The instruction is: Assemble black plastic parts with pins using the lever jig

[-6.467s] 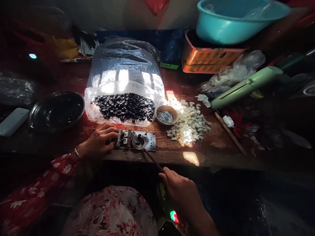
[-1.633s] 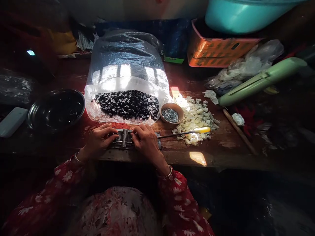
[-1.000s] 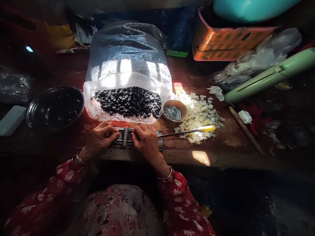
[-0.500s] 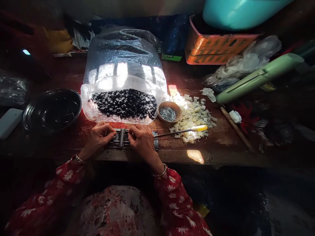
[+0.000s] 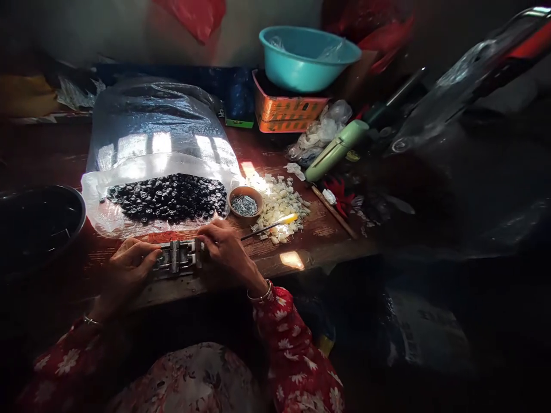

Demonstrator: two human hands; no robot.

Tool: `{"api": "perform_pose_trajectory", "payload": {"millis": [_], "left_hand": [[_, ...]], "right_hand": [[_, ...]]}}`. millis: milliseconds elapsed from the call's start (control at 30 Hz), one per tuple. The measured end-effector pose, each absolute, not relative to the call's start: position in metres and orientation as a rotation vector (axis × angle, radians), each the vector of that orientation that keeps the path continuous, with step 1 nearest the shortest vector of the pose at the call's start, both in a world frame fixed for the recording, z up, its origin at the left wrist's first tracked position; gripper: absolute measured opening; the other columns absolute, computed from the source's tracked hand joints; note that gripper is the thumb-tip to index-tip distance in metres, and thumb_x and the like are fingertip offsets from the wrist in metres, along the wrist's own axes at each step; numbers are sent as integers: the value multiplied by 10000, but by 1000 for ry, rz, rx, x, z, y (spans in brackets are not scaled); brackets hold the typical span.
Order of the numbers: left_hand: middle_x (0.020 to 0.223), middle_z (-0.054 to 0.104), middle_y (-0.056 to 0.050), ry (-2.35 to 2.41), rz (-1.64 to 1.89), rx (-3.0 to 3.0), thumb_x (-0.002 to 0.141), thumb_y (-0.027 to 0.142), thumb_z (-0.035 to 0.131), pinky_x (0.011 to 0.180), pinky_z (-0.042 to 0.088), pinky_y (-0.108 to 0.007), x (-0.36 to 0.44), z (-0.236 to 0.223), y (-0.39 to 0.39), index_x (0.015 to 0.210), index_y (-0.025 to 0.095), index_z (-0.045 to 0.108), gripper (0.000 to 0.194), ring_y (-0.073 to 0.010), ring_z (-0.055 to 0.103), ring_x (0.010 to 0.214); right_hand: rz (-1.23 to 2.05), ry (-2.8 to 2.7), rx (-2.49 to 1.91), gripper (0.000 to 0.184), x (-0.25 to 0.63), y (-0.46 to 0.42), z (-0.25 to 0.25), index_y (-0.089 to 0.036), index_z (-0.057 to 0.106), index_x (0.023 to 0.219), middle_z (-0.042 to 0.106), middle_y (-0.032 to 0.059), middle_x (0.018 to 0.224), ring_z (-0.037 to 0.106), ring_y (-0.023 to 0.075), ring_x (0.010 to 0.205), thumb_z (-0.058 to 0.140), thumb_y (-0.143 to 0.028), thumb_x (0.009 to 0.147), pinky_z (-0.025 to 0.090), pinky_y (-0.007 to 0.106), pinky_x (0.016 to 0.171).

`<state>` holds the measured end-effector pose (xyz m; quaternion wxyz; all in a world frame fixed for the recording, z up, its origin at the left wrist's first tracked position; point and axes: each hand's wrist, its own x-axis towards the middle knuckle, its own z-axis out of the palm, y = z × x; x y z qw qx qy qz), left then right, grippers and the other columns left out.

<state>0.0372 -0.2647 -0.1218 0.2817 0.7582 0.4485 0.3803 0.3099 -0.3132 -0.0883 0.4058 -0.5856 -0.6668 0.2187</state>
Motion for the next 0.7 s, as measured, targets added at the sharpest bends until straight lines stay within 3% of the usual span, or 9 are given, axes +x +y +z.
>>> {"api": "perform_pose_trajectory", "payload": {"millis": [167, 300, 500, 700], "left_hand": [[902, 638, -14, 1194, 1068, 2070, 984, 382, 686, 825, 511, -338, 39, -124, -265, 924, 258, 762, 157, -186, 627, 869], [896, 633, -11, 1201, 1103, 2086, 981, 364, 690, 829, 507, -333, 40, -127, -264, 918, 255, 764, 146, -180, 628, 866], [904, 641, -6, 1189, 1097, 2104, 989, 369, 678, 818, 509, -326, 38, -131, -263, 950, 259, 766, 146, -176, 632, 863], [869, 639, -2, 1179, 1119, 2105, 989, 356, 669, 805, 504, -312, 38, -129, -264, 927, 261, 768, 150, -172, 631, 847]], "right_hand": [[153, -1515, -1963, 182, 371, -281, -83, -204, 761, 979, 762, 90, 1040, 651, 253, 1034, 588, -260, 990, 477, 385, 992], [167, -1570, -2349, 172, 396, -251, -84, -207, 789, 965, 783, 111, 1088, 650, 299, 1108, 638, -287, 955, 471, 379, 922], [221, -1628, -2340, 209, 395, -242, -88, -215, 791, 909, 801, 75, 972, 694, 240, 946, 585, -222, 947, 470, 312, 809], [184, -1584, -2324, 278, 398, -247, -89, -199, 780, 1054, 797, 100, 1087, 700, 235, 996, 510, -254, 1014, 481, 309, 833]]}}
